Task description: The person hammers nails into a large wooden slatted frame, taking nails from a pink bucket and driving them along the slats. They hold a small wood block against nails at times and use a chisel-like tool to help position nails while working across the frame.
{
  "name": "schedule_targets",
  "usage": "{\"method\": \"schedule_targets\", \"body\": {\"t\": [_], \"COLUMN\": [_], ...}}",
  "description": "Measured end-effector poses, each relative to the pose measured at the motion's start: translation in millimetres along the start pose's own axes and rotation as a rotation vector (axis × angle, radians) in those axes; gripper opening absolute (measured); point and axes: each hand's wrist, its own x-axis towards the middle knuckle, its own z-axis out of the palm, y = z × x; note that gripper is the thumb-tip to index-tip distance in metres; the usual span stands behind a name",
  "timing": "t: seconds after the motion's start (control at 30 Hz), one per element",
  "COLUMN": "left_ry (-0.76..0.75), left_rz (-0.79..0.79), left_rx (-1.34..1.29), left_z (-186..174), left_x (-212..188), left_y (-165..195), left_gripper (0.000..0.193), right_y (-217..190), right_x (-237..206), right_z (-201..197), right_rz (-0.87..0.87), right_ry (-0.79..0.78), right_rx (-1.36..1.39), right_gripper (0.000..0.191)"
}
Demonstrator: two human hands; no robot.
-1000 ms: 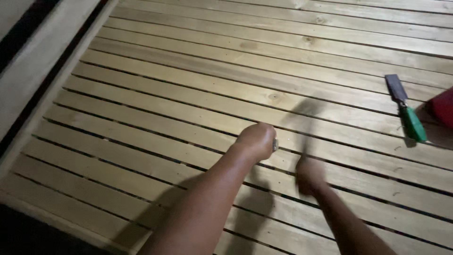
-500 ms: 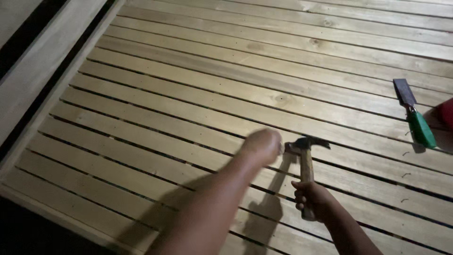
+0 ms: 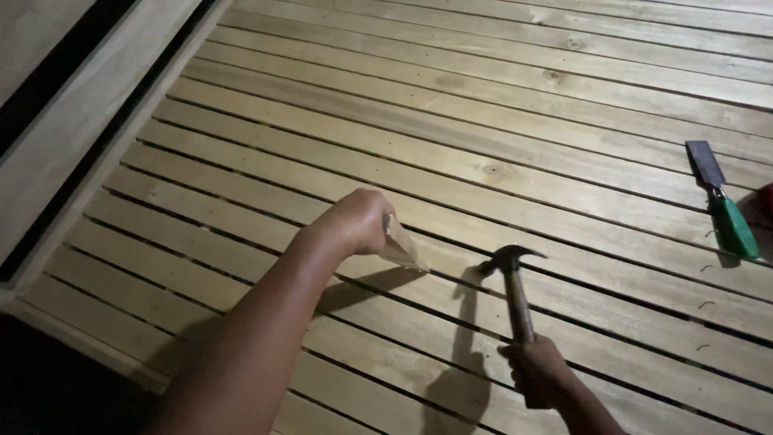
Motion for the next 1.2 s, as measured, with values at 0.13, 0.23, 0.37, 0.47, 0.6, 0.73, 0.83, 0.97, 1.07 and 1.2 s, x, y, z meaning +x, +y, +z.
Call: {"method": "schedule_targets", "body": {"t": [0.13,0.23,0.37,0.47,0.6,0.73,0.83,0.97,1.07,1.2], "left_ry": [0.03,0.073,0.072,0.097,0.154,0.083,0.047,0.093,0.115,-0.009], "left_rz": [-0.018,-0.023,-0.094,-0.089,-0.092,-0.171,-0.035,0.016,0.097,0.095], "left_rx": [0.003,-0.023,0.041,0.049,0.0,0.043,0.093,0.004,0.026,0.092], "left_z": [3,2,0,0,0,-4,-6,5,21,29], "left_x": [0,0,-4,-8,-10,1,4,-1,-1,14], "left_y": [-11,-17,-25,-32,-41,-48,-62,-76,-84,-89], "left_gripper": [0.022,0.023,0.019,0.017,0.019,0.026,0.022,0.025,0.027,0.02], "right_y": [3,-2,-10,-15,-20,-16,-3,3,-2,-39], "right_x": [8,13,17,18,20,22,20,13,-2,-18], "right_z": [8,9,12,11,5,7,20,53,79,112], "right_rz": [-0.017,-0.037,-0.038,-0.03,0.015,-0.023,-0.021,-0.023,-0.04,-0.163], "right_ry": [-0.041,-0.069,-0.053,-0.074,-0.009,0.028,0.026,0.092,0.091,0.081], "right_rx": [-0.057,-0.113,-0.157,-0.15,-0.263,-0.278,-0.186,-0.126,-0.225,-0.194], "right_gripper": [0.027,0.025,0.023,0.026,0.026,0.028,0.025,0.025,0.028,0.03]}}
